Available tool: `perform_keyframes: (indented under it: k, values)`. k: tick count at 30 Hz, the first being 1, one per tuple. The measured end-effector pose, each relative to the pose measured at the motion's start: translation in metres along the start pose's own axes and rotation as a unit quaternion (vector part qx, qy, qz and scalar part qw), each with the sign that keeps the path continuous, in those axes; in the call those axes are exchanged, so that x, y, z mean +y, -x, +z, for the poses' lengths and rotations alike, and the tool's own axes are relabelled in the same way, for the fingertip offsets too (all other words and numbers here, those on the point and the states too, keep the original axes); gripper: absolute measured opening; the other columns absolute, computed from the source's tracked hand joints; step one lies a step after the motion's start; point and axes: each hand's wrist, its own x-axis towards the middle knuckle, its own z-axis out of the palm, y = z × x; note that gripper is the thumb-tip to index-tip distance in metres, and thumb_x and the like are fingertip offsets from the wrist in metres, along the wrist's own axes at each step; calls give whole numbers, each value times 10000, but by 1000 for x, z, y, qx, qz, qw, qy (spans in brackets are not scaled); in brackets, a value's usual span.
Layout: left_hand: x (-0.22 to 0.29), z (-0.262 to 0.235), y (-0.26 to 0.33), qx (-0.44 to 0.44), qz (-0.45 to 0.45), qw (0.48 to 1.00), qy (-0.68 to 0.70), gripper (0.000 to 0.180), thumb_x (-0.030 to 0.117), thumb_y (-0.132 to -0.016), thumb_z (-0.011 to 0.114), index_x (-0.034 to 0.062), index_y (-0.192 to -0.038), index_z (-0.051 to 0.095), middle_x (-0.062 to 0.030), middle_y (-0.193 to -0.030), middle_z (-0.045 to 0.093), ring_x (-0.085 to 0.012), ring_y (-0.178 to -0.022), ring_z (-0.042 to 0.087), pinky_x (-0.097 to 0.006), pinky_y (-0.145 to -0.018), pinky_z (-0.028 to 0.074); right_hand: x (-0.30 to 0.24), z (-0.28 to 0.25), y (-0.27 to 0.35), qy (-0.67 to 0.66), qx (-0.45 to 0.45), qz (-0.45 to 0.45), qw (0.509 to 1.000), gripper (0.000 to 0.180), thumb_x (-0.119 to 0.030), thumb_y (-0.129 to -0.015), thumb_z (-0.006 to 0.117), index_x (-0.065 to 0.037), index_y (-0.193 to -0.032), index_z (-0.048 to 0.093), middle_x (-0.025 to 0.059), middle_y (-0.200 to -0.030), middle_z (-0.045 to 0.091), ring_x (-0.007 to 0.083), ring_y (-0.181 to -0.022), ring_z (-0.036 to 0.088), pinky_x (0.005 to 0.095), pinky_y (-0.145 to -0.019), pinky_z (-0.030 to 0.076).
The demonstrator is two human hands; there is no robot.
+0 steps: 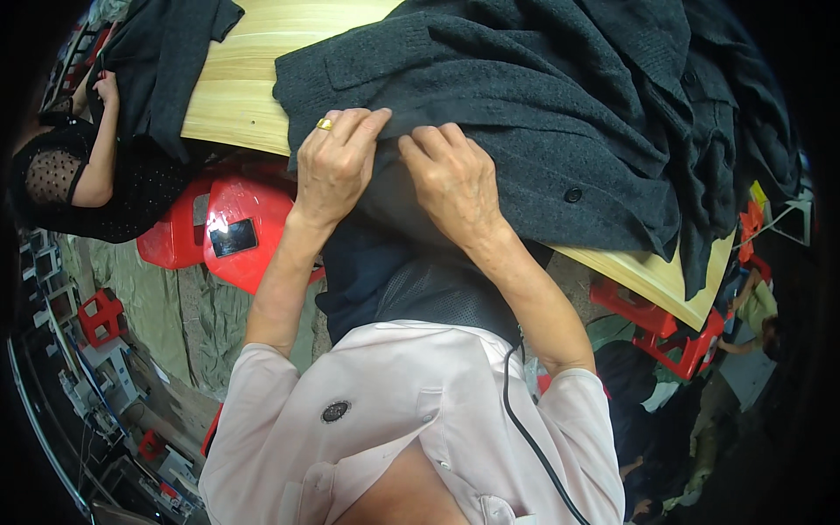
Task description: The recorder is buttoning a series of dark grey knitted sweaters on a wooden table.
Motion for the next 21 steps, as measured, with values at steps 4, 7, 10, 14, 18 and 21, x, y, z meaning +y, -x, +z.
perform_keyframes:
  k: [4, 7, 10, 14, 18, 21]
  values:
    - [2, 20, -2, 38, -17, 997, 70, 254, -7, -908, 784, 58, -1153, 800, -97, -1030, 759, -315, -943, 742, -437, -835, 599, 3, 2, -4, 30, 4, -19, 999, 294, -77, -890, 735, -53, -1182, 758, 72, -1205, 717, 255, -1125, 679, 419, -926, 529]
    - [-3, 21, 2, 25, -82, 989, 121, 169, 38, -951, 791, 63, -1118, 804, -88, -1035, 779, -305, -966, 735, -419, -882, 534, 9, 0, -10, 22, -2, -13, 1000, 261, -94, -891, 731, -50, -1146, 763, 65, -1129, 714, 250, -1082, 678, 420, -911, 517]
    - [-5, 19, -2, -15, -110, 986, 126, 101, 129, -972, 794, 99, -1069, 794, -49, -1000, 779, -284, -969, 724, -430, -904, 472, 24, 5, -12, 21, -14, -57, 998, 202, -100, -896, 730, -44, -1086, 770, 53, -1029, 708, 235, -1006, 688, 397, -869, 521]
    - [-8, 12, -7, -67, -150, 970, 179, 110, 177, -994, 792, 92, -1063, 784, -28, -1016, 785, -247, -968, 702, -419, -957, 416, 29, 12, -6, -19, 52, -117, 992, 173, -98, -870, 756, -40, -1033, 764, 41, -936, 720, 205, -851, 705, 346, -747, 568]
    - [-11, 2, -6, -130, -142, 964, 185, 139, 193, -1027, 779, 85, -1114, 790, -33, -1030, 754, -212, -1023, 682, -406, -1020, 390, 26, 9, -5, -45, 77, -130, 988, 160, -75, -854, 782, -46, -1009, 752, 36, -919, 736, 182, -797, 731, 326, -677, 604]
    - [-17, 0, -3, -143, -133, 957, 213, 124, 184, -1042, 765, 86, -1116, 785, -34, -1017, 737, -207, -1014, 667, -392, -1022, 374, 29, 11, -5, -47, 77, -124, 988, 140, -75, -864, 791, -55, -997, 750, 39, -956, 748, 177, -799, 738, 320, -669, 605]
